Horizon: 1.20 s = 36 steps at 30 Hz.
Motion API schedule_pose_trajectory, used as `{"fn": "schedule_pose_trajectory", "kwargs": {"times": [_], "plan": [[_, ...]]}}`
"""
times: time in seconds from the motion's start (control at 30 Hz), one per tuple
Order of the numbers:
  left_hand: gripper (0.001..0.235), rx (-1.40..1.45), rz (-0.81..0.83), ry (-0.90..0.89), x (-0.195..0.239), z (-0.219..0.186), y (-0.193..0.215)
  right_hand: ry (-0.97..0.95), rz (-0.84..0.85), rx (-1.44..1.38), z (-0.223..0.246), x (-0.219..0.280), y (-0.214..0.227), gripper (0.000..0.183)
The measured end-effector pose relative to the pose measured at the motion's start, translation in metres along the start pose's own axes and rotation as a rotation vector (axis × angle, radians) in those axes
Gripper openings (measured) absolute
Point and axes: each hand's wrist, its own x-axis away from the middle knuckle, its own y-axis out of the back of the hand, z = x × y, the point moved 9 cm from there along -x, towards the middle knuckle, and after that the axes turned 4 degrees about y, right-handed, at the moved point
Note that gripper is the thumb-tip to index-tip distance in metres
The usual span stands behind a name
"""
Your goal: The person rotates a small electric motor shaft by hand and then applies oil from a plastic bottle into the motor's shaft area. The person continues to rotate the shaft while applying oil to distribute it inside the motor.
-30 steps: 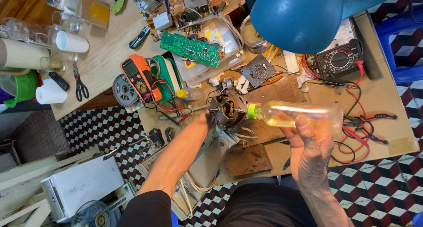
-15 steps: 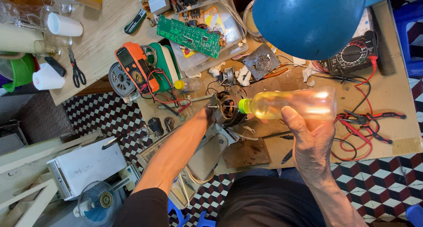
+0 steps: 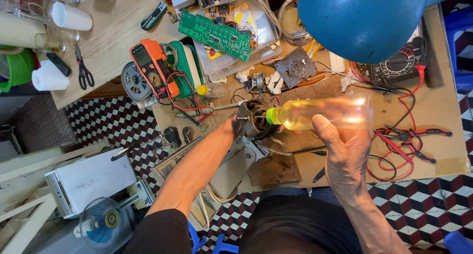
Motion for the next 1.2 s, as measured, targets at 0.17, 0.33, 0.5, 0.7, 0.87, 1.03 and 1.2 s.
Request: {"fn": "schedule_pose_trajectory", "kwargs": {"times": [0.17, 0.33, 0.5, 0.7, 0.87, 1.03, 1.2], "plan": [[0.058, 0.001, -0.125, -0.013, 0.005, -0.011, -0.008, -0.034, -0.009, -0.054, -0.002, 0.001, 0.004, 0.032], [0.05, -0.07, -0.429, -0.012, 0.038, -0.021, -0.029, 0.031, 0.064, -0.057, 0.012, 0.014, -0.003, 0.039], [0.038, -0.468, -0.662, -0.208, 0.1, -0.054, -0.06, 0.005, 0.15, -0.004, 0.024, 0.038, -0.031, 0.043], [0.051, -0.624, -1.009, -0.241, 0.167, -0.084, -0.041, 0.021, 0.33, 0.09, 0.046, 0.072, -0.088, 0.047], [0.05, -0.361, -0.947, -0.449, 0.247, -0.091, -0.103, 0.033, 0.535, 0.323, 0.064, 0.106, -0.15, 0.044], [0.038, -0.208, -1.031, -0.658, 0.326, -0.096, -0.174, 0.138, 0.679, 0.404, 0.099, 0.135, -0.194, 0.04], [0.037, -0.327, -1.091, -0.999, 0.358, -0.129, -0.223, 0.2, 0.756, -0.088, 0.138, 0.13, -0.176, 0.03]]}}
